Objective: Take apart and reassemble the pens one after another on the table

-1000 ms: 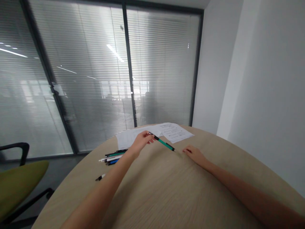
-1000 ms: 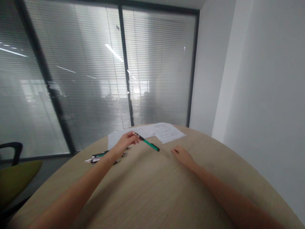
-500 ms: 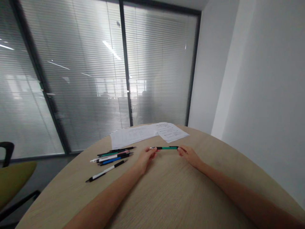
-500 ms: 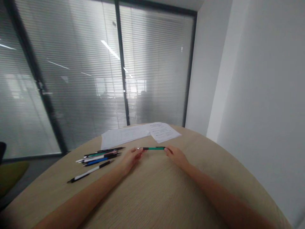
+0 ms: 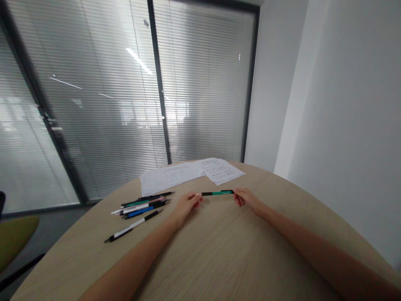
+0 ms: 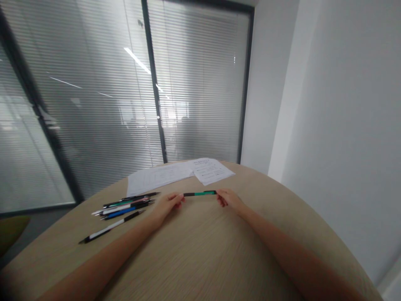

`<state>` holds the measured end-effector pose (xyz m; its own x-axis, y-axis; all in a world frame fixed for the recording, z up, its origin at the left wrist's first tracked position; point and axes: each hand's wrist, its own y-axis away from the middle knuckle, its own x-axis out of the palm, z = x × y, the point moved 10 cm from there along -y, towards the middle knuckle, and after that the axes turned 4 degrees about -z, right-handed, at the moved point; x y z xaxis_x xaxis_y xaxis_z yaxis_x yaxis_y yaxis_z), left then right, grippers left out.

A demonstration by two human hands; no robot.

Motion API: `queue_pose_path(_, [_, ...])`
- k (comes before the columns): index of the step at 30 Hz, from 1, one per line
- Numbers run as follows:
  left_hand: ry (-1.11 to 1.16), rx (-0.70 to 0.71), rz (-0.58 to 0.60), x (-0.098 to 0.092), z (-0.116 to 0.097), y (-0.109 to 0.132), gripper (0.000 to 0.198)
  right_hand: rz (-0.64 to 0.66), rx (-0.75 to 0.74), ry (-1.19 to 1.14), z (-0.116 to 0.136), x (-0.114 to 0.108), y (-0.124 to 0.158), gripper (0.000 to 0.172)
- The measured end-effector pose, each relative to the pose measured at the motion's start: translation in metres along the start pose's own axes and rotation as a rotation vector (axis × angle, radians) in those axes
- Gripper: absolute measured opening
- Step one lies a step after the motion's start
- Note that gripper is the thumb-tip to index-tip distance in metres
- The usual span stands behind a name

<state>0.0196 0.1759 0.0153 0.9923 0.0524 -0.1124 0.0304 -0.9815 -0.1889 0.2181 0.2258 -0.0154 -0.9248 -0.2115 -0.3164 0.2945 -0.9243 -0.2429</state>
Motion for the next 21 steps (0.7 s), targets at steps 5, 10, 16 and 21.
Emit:
queue_pose_path(5, [0.137,-0.024,-0.083,-0.010,0.009,-0.005,0.032,0.097,0.006,-0.009,0.007,0.011,0.004,0.035])
queue_pose_path(10, [0.226,-0.039,-0.118,-0.015,0.015,-0.008,0.036,0.117,-0.001,0.011,0.007,0.013,0.005,0.028])
queue_pose_path(16, [0.230,-0.045,-0.117,-0.015,0.015,-0.008,0.035,0.106,-0.001,0.030,0.005,0.011,0.005,0.022])
queue_pose_path(21, [0.130,-0.023,-0.078,-0.008,0.011,-0.007,0.025,0.030,0.020,-0.024,0.004,0.002,0.004,0.027])
